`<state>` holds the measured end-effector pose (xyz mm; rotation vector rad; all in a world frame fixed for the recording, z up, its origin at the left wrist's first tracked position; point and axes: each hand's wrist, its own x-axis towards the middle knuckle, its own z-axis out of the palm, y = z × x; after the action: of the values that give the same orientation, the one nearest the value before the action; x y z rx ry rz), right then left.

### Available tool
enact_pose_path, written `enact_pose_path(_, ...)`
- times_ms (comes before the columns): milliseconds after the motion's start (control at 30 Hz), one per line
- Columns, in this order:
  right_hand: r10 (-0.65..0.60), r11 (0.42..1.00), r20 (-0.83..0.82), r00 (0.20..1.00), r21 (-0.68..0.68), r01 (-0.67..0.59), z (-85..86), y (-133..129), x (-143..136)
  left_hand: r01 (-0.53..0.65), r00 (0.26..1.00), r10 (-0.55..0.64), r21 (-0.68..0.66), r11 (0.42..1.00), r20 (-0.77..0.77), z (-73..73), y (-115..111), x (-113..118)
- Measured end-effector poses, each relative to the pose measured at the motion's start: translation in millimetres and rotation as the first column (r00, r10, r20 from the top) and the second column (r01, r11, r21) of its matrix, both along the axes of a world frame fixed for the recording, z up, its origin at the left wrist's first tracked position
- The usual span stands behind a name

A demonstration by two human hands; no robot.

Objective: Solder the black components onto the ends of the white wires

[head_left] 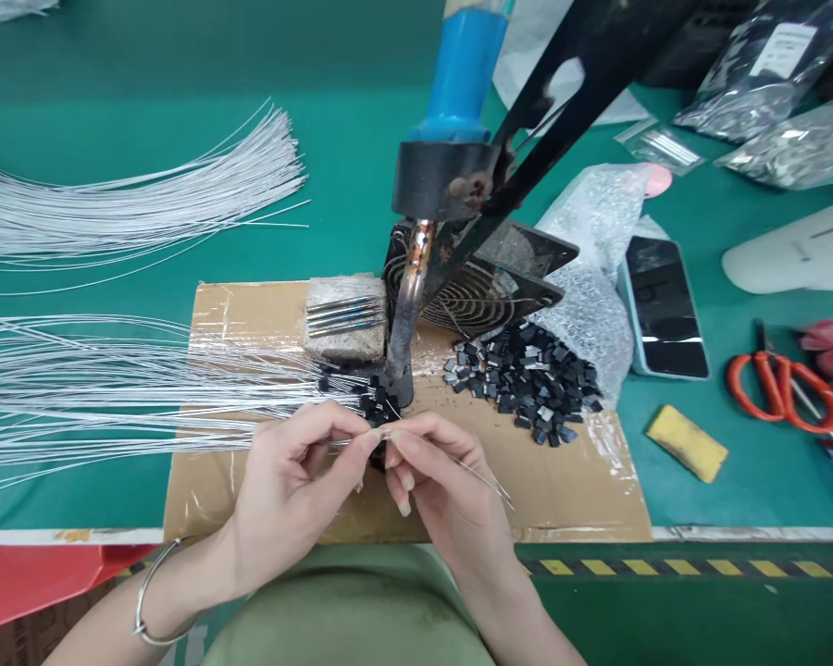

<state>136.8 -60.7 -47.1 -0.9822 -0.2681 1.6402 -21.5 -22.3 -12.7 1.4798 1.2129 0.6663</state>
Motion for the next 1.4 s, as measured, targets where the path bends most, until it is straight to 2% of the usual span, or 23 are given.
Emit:
enact_pose_path(567,-0.041,0.999,0.025,0.999,0.000,0.041,0.2,-3.8,-6.4,-0.039,0.999,0.040,0.040,0.998,-0.030,-3.8,-6.6,1.5)
enact_pose_path(767,-0.042,0.999,0.011,0.999,0.029,0.042,0.1,-4.3,-6.9,-0.055,0.993,0.060,-0.057,0.997,0.098,-4.4,-4.0,2.6)
enact_pose_path(900,-0.029,0.997,0.101,0.995,0.079,0.021,-1.3,-5.8,-4.9,-0.073,0.990,0.084,-0.099,0.992,0.115,-5.0,-1.9,0.6)
enact_pose_path(1067,-0.098,0.990,0.216,0.971,0.124,0.072,-0.2,-7.8,-6.0,-0.072,0.988,0.085,-0.108,0.992,0.127,-6.5,-3.0,-0.4)
enact_pose_path(1400,-0.043,0.996,0.178,0.983,0.086,0.028,-2.8,-8.4,-4.0,-0.075,0.988,0.079,-0.029,0.997,0.134,-6.4,-3.7,0.5)
